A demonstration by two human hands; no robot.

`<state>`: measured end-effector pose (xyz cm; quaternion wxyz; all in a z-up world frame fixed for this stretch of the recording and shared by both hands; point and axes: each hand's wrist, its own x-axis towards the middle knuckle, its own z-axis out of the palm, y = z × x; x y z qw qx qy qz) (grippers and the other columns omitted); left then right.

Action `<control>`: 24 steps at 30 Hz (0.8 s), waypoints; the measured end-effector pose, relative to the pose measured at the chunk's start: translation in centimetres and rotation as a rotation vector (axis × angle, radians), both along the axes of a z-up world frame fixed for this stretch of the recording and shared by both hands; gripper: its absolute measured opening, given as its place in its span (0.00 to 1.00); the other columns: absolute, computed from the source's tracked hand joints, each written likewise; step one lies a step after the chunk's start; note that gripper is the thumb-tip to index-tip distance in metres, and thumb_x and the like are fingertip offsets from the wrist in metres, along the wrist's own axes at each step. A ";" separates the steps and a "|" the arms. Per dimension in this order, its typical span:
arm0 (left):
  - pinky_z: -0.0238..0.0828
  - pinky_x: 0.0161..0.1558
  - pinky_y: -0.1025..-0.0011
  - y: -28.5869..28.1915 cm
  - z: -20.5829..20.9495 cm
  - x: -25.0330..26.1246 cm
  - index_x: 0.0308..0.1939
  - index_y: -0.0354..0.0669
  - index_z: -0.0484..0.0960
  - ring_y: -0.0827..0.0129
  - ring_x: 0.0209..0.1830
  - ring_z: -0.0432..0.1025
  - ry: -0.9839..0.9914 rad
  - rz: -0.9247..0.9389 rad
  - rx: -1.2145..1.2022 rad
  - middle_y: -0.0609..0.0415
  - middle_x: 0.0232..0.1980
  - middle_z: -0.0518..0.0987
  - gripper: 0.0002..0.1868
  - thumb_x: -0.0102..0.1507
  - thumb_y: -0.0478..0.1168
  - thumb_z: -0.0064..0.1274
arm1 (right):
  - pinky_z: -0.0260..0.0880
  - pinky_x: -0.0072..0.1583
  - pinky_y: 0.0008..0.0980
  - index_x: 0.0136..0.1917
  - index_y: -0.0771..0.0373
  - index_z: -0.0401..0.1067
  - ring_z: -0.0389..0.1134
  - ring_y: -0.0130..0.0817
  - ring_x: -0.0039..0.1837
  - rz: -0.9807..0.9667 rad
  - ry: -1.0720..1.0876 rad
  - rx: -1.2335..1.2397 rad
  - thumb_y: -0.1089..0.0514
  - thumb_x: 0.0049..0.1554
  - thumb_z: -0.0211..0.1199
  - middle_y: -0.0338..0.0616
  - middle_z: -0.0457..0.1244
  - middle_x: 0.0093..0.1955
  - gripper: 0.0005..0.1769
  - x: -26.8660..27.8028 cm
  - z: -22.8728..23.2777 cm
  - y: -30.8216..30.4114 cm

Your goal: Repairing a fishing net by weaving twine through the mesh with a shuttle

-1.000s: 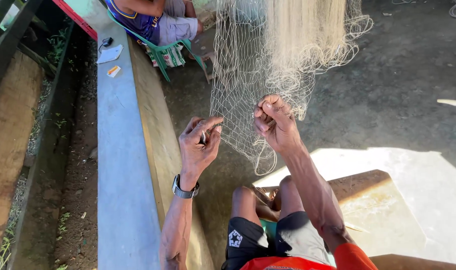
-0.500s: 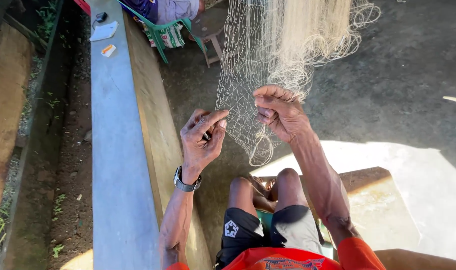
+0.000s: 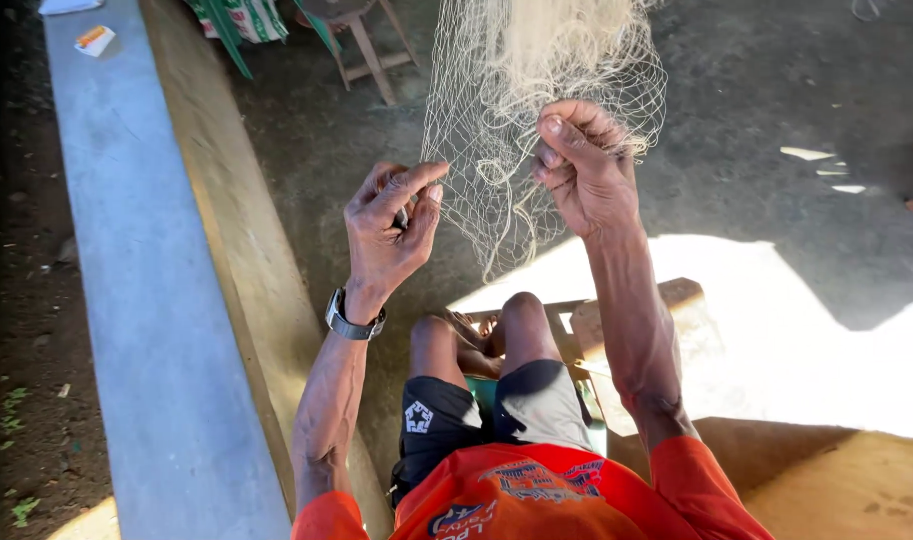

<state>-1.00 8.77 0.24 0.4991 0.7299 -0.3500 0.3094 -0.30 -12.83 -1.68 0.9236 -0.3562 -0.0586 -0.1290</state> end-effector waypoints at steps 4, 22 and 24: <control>0.64 0.31 0.78 -0.4 -0.6 -0.6 0.54 0.46 0.79 0.78 0.22 0.58 0.037 -0.049 0.093 0.57 0.41 0.71 0.11 0.67 0.32 0.50 | 0.72 0.34 0.22 0.48 0.67 0.73 0.66 0.24 0.34 -0.023 -0.088 -0.124 0.70 0.57 0.63 0.44 0.66 0.38 0.05 -0.2 0.1 -1.4; 0.63 0.29 0.78 2.6 0.2 -0.7 0.52 0.43 0.79 0.78 0.20 0.58 -0.054 0.112 0.233 0.56 0.39 0.70 0.11 0.66 0.31 0.50 | 0.69 0.37 0.20 0.47 0.62 0.68 0.68 0.26 0.41 0.321 -0.269 0.355 0.64 0.61 0.59 0.48 0.67 0.47 0.01 1.0 -0.9 3.9; 0.64 0.30 0.79 3.0 0.3 -0.4 0.53 0.45 0.79 0.79 0.21 0.59 -0.043 0.123 0.238 0.56 0.40 0.71 0.12 0.66 0.31 0.50 | 0.65 0.36 0.20 0.49 0.61 0.67 0.65 0.25 0.37 0.335 -0.254 0.421 0.64 0.61 0.59 0.47 0.67 0.43 0.03 1.3 -1.5 4.6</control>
